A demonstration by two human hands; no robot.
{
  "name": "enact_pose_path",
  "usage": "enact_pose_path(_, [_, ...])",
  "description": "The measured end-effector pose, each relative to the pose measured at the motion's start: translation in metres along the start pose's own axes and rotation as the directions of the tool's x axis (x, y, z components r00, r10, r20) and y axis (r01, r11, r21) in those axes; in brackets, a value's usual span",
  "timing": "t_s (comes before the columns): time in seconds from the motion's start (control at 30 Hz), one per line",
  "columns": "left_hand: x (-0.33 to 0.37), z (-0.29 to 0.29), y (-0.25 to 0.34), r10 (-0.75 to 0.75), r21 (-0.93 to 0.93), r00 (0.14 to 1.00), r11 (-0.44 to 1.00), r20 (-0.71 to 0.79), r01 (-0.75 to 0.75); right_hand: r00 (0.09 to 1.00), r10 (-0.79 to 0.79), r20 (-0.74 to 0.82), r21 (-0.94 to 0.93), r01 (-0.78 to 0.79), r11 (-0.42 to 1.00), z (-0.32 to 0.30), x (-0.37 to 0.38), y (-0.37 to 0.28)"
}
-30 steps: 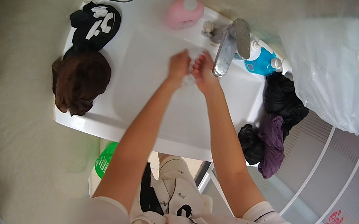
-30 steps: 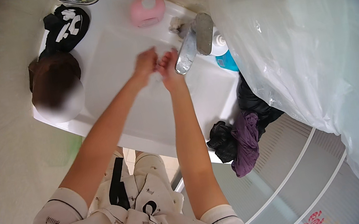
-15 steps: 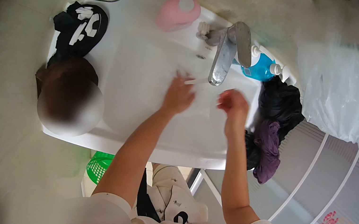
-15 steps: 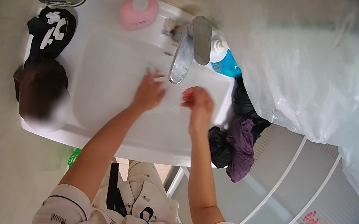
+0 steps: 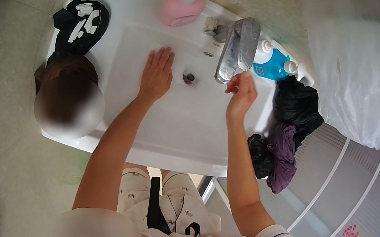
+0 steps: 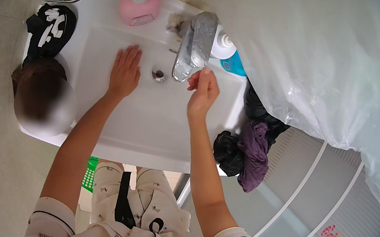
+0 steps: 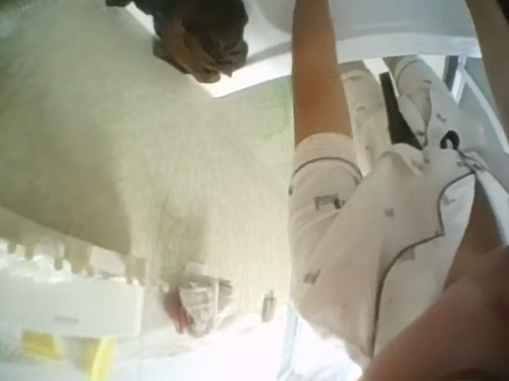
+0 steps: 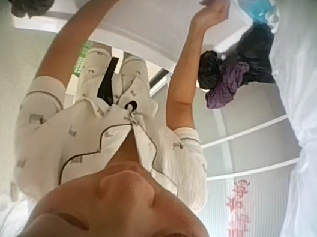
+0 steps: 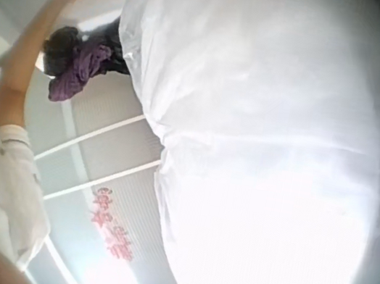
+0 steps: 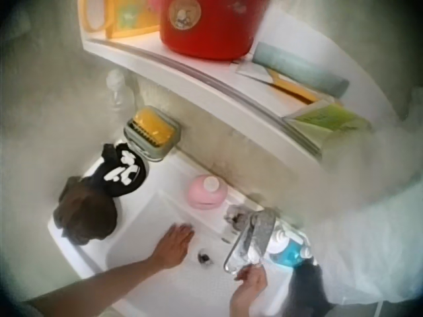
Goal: The person washes their hands with soap and water in a sink. They then pick up a black piece of clothing, submerge it in the running water, and scrub it by hand. After rinsing, they wring out the garment and place it into a pink basin.
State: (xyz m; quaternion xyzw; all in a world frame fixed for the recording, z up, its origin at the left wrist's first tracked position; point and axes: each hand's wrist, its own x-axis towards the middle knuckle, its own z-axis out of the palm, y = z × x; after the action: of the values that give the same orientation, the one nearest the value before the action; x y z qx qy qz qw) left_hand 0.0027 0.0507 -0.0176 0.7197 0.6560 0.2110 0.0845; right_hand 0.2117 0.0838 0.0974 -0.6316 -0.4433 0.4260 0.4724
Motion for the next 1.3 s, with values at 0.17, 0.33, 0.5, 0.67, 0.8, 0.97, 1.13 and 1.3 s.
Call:
enact_pose_path(0.17, [-0.059,0.054,0.024,-0.041,-0.145,0.973,0.987,0.225,0.075,0.876,-0.444,0.189,-0.797,0.401,0.451,-0.005,-0.019,0.121])
enact_pose_path(0.33, [-0.034,0.003,0.043,0.291,-0.590,0.910,0.805,0.295,-0.066,0.998,0.008,0.063,-0.030,-0.006,1.000,0.026,-0.011,0.234])
enact_pose_path(0.5, [-0.064,-0.052,-0.033,-0.150,-0.221,0.974,0.957,0.172,0.186,0.736,-0.290,0.612,-0.526,0.652,0.546,0.104,-0.069,0.155])
enact_pose_path(0.67, [-0.071,-0.042,-0.022,-0.043,-0.043,0.942,0.997,0.334,0.060,0.427,-0.100,0.899,-0.292,0.753,0.590,0.004,-0.056,0.128])
enact_pose_path(0.8, [-0.071,-0.009,0.015,0.250,-0.427,0.875,0.903,0.413,-0.057,0.788,-0.237,0.569,-0.705,0.615,0.353,-0.028,-0.027,0.157])
enact_pose_path(0.97, [-0.067,-0.044,0.018,-0.073,-0.337,0.876,0.906,0.476,0.258,0.850,-0.324,0.416,-0.511,0.513,0.690,0.092,-0.046,0.155])
enact_pose_path(1.13, [-0.066,-0.079,-0.012,-0.240,-0.149,0.959,0.953,0.153,0.263,0.664,-0.297,0.687,-0.431,0.700,0.569,0.147,-0.067,0.107])
enact_pose_path(1.3, [-0.022,-0.047,-0.008,-0.087,-0.068,0.996,0.994,-0.005,0.087,0.757,-0.168,0.632,-0.693,0.648,0.316,0.041,-0.027,0.151])
